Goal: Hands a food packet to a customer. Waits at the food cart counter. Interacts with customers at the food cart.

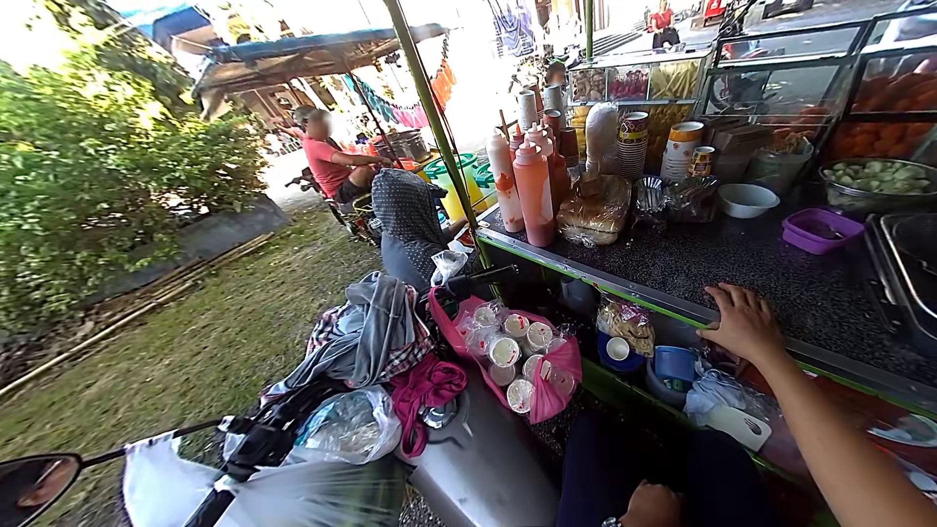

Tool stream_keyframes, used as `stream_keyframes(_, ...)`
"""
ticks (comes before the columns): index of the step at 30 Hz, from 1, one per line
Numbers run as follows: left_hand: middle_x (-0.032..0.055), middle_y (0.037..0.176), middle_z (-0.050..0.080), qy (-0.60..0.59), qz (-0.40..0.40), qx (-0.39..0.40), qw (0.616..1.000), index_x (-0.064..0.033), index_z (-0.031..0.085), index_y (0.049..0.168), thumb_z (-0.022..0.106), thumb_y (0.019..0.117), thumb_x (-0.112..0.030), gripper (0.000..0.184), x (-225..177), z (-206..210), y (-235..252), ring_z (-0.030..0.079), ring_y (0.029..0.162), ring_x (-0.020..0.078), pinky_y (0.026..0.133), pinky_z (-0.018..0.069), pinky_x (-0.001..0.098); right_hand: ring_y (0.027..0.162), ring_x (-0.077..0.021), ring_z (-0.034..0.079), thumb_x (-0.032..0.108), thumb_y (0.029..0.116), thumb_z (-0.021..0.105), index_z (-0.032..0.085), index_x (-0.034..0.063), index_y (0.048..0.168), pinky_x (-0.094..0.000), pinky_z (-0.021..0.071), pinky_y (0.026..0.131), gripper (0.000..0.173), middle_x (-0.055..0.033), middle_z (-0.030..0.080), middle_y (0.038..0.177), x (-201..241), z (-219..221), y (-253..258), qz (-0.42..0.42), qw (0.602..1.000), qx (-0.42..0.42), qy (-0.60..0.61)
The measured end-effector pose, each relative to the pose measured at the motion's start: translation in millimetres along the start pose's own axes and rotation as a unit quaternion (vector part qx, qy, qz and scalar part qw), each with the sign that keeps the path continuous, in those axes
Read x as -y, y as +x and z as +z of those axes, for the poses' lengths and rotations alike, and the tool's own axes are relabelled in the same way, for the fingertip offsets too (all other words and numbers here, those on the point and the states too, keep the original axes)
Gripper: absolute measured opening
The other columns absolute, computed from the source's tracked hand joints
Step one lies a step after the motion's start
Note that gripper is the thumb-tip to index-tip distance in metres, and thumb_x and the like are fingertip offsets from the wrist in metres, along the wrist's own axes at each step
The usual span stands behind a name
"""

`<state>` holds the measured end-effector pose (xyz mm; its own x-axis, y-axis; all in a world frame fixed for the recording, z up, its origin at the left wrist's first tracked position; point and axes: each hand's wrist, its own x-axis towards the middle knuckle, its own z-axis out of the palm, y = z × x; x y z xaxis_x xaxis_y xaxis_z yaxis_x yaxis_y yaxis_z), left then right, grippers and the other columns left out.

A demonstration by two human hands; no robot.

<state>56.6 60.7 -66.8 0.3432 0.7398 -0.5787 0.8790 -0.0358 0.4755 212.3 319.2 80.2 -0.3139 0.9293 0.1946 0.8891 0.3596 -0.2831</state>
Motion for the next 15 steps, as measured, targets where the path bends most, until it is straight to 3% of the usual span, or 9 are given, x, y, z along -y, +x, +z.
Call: stream_keyframes(15,0.0218,0.126,0.069,0.002,-0.008,0.005,1.000,-0.0004,0.067,0.125,0.043,0.1088,-0.031,0.042,0.7,0.9,1.2,0.062,0.125,0.0385,0.109,0.0415,0.0613,0.146,-0.0429,0.038,0.038,0.0772,0.089,0.050,0.0129,0.151,-0.0618,0.0289,0.117,0.088,-0.0206,0.043,0.157,0.4,-0.1,-0.5,0.004,1.000,0.004,-0.005)
